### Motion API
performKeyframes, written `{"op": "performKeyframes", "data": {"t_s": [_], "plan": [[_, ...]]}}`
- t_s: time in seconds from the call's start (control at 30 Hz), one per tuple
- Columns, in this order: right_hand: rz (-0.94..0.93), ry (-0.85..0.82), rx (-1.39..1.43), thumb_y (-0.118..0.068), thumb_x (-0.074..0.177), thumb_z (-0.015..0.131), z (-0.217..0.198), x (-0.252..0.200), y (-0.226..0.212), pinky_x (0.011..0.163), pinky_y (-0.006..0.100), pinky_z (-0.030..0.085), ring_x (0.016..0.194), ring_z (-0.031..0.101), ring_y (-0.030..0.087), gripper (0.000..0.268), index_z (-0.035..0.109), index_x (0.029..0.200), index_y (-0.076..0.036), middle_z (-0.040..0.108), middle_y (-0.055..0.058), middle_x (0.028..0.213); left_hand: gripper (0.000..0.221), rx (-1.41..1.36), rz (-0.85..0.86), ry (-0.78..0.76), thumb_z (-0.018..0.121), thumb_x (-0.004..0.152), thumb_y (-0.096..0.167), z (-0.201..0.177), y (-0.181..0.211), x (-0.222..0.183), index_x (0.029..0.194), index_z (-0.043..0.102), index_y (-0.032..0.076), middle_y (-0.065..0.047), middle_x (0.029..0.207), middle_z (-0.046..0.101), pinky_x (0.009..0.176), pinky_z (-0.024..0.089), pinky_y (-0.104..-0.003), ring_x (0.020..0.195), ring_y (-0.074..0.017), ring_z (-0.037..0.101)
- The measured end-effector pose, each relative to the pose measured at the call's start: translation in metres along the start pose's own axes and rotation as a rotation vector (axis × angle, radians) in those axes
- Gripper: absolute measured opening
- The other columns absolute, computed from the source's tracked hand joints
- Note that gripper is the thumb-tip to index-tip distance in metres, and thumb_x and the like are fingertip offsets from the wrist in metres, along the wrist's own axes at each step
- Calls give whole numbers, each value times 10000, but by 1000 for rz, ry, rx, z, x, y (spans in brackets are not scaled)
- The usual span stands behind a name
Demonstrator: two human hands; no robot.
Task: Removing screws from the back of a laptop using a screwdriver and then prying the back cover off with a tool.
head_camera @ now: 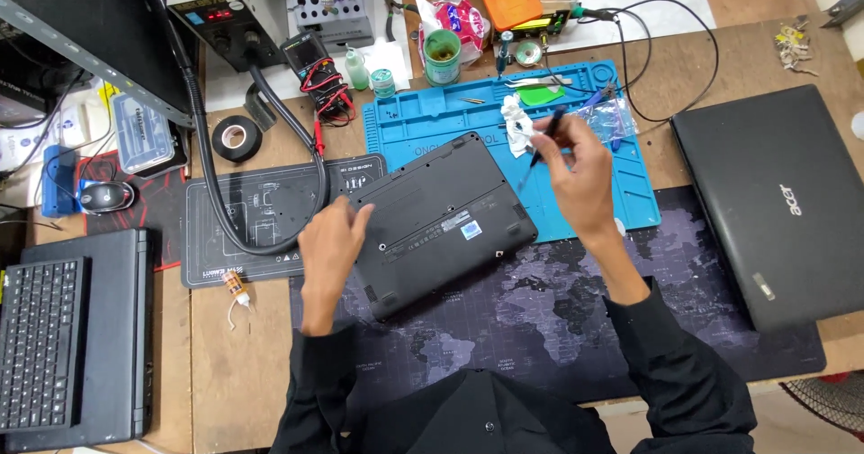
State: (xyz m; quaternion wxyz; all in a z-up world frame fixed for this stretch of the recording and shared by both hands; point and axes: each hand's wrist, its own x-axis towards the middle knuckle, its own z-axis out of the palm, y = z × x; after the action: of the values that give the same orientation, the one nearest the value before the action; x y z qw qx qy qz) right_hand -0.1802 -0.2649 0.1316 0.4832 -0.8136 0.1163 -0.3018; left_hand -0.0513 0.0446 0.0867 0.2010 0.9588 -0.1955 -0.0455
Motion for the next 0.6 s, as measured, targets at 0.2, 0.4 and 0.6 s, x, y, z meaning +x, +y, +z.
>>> {"op": "performKeyframes", "data": {"t_s": [0.2,0.4,0.6], "plan": [[-176,79,-32,-14,1128,538,6,-9,9,830,461,614,961,691,347,433,277,1470,-68,634,200,1088,345,-447,273,-157,630,1015,329,-7,71,17,824,626,42,-138,629,611,652,498,-442,633,-332,633],[-193,155,-15,-34,1098,589,11,-11,22,800,392,617,937,722,312,398,293,1357,-92,680,173,1068,201,-638,408,-174,635,1010,220,12,115,32,962,680,29,-160,784,687,682,563,-408,777,-303,711],[-191,180,-38,-38,1092,605,11,-11,22,827,403,597,961,713,305,367,326,1326,-85,693,171,1081,216,-790,509,-192,605,1030,145,30,144,40,1212,642,33,-221,1049,691,843,594,-491,1059,-409,698]]}}
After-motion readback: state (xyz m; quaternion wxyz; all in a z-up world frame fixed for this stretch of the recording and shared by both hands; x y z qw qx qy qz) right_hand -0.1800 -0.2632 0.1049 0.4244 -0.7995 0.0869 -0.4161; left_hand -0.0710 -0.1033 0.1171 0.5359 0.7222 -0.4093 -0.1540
